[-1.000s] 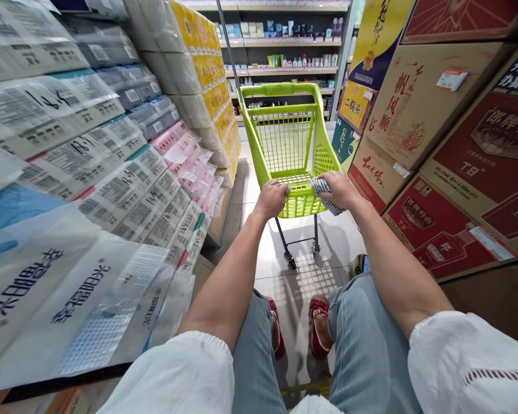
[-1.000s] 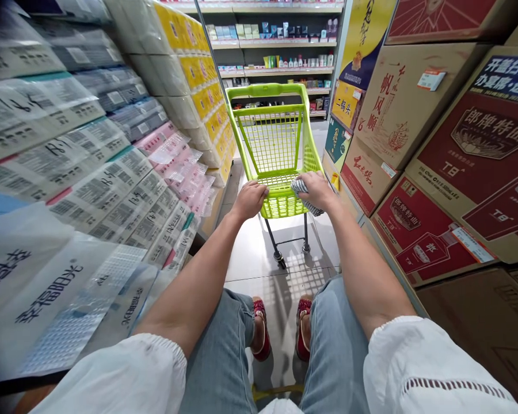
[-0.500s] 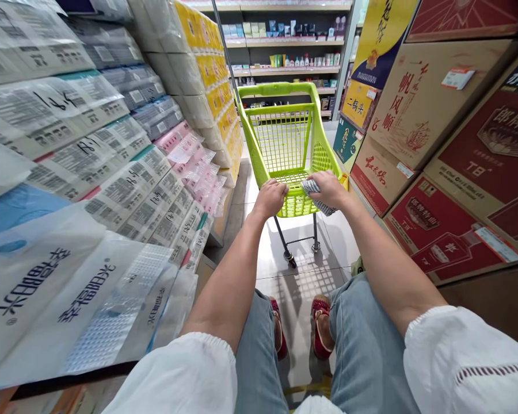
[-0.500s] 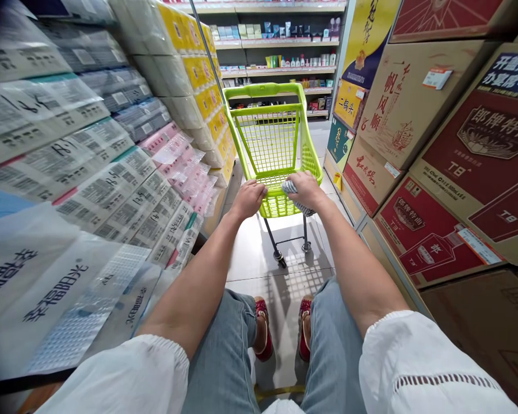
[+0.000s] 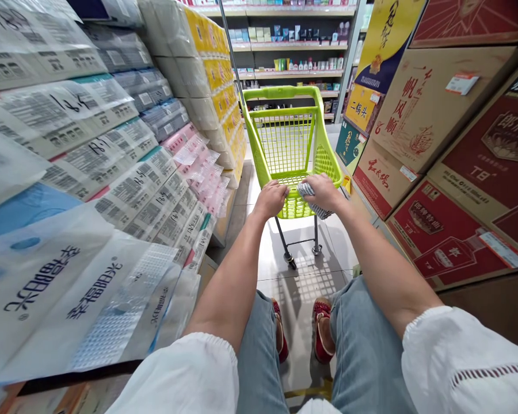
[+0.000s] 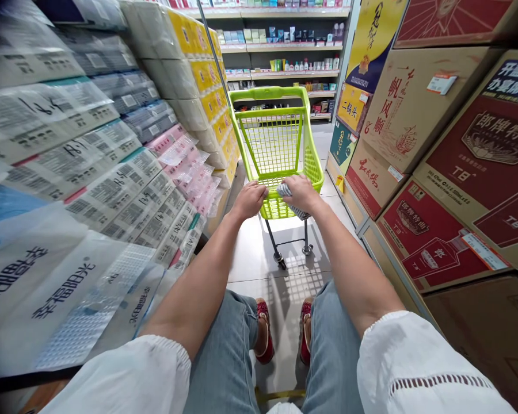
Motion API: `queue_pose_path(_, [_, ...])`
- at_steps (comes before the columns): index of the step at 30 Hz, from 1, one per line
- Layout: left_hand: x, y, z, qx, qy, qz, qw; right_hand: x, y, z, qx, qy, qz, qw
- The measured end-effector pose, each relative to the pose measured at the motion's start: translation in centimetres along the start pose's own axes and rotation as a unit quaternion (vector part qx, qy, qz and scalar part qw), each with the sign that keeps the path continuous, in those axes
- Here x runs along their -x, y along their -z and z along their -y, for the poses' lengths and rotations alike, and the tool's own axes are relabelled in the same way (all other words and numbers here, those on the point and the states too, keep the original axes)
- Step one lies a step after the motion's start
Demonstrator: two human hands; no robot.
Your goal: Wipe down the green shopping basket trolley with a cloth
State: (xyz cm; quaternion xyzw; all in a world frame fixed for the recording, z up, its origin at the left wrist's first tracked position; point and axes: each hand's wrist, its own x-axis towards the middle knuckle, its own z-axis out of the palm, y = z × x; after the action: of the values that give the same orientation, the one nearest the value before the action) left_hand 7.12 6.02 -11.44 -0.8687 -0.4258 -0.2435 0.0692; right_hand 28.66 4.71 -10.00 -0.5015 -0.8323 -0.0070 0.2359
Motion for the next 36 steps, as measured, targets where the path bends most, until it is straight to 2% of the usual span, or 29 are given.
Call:
queue_pose_path(2, [-0.1, 0.3, 0.0, -0.003, 0.001, 0.004, 1.000, 0.6, 0.7, -1.5, 0.000, -0.023, -0.005, 1.000])
queue_pose_path(4, [-0.3, 0.4, -0.4, -0.013, 0.008, 0.008, 1.000, 1.0, 1.0, -1.8, 0.003, -0.035, -0.012, 0.999])
queue_pose_path(10, [-1.3, -0.3, -2.7, -0.039, 0.020, 0.031, 0.999, 0.3, -0.5, 2.3, 0.025, -0.023, -0.036, 0.999])
queue_pose_path(14, [-1.2, -1.0, -2.5, -0.035, 0.055, 0.020, 0.998, -0.3, -1.2, 3.4, 0.021, 0.003, -0.035, 0.999])
queue_pose_path(16, [-1.0, -1.1, -1.8, -0.034, 0.051, 0.011, 0.998, -0.3, -1.0, 2.4, 0.013, 0.015, -0.012, 1.000])
queue_pose_path(19, [-0.7, -1.0, -1.0, -0.022, 0.048, -0.001, 0.999, 0.2, 0.0, -0.3, -0.002, 0.005, 0.011, 1.000])
queue_pose_path(22, [-0.7, -1.1, -0.7, -0.003, 0.056, -0.012, 0.998, 1.0, 1.1, -3.0, -0.006, -0.024, 0.005, 1.000])
queue_pose_path(24, [-0.7, -1.3, -0.8, 0.000, 0.069, -0.012, 0.998, 1.2, 1.3, -3.4, -0.001, -0.037, -0.003, 0.999])
queue_pose_path(26, [-0.7, -1.3, -1.1, -0.005, 0.081, -0.005, 0.997, 0.9, 0.9, -2.3, 0.003, -0.037, -0.005, 0.999])
queue_pose_path(30, [-0.6, -1.2, -1.5, -0.017, 0.094, 0.020, 0.995, -0.6, -1.0, 2.0, 0.020, -0.010, -0.009, 1.000])
queue_pose_path(32, [-0.5, -1.0, -1.4, -0.023, 0.095, 0.026, 0.995, -1.2, -1.6, 3.4, 0.029, 0.004, -0.012, 0.999])
queue_pose_path(34, [-0.4, -0.8, -1.2, -0.021, 0.092, 0.027, 0.995, -1.4, -1.7, 3.4, 0.024, 0.012, -0.007, 1.000])
queue_pose_path(36, [-0.4, -0.8, -1.0, -0.013, 0.086, 0.024, 0.996, -1.1, -1.2, 2.3, 0.010, 0.010, 0.002, 1.000])
